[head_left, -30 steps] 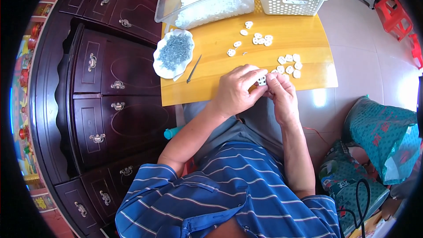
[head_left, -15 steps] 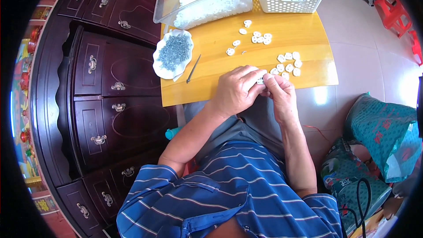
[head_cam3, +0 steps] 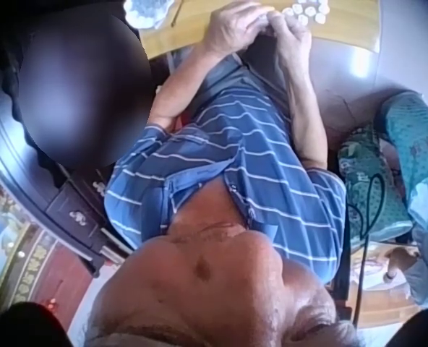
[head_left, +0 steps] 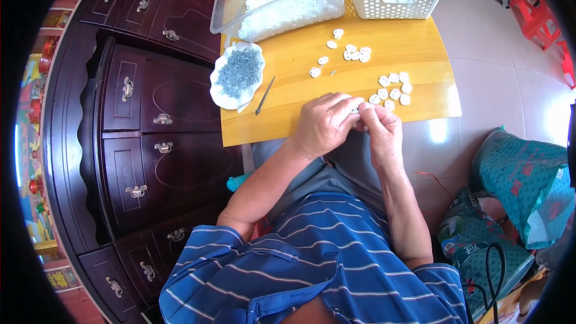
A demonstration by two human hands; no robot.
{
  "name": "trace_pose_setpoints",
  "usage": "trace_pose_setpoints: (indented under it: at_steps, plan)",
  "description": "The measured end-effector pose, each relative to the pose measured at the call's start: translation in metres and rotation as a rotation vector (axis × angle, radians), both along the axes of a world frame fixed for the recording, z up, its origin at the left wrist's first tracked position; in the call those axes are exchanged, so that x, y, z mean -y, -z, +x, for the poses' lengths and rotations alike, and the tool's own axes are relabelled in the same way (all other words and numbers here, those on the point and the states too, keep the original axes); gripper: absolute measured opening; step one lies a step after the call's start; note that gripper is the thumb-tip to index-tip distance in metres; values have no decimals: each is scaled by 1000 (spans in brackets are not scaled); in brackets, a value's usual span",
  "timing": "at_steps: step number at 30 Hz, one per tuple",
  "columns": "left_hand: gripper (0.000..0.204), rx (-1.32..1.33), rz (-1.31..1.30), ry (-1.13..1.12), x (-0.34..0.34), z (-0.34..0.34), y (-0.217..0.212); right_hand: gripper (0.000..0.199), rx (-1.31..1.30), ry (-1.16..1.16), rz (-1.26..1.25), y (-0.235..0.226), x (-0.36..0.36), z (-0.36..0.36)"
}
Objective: Assembling small white plastic components by manually inserting small metal pins.
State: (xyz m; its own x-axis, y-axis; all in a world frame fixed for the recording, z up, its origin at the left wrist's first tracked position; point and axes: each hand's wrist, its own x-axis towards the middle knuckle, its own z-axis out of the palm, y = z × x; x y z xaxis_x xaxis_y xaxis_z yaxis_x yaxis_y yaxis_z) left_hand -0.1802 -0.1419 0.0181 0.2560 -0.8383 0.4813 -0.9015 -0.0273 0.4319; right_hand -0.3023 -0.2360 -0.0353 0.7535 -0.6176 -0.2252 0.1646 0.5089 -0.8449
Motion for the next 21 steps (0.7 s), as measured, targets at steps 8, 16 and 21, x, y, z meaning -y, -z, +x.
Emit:
trace_pose_setpoints:
  at_steps: [8,16,21]
  plan:
    - [25,-139,-55,-23,2,-4,-2,23,18,49,9,-5,-2,2]
    - [25,-118,-67,4,1,2,-2,23,43,48,3,-5,-2,2]
    - [22,-163,-70,-1,3,0,-3,23,48,53,-1,-5,-1,1]
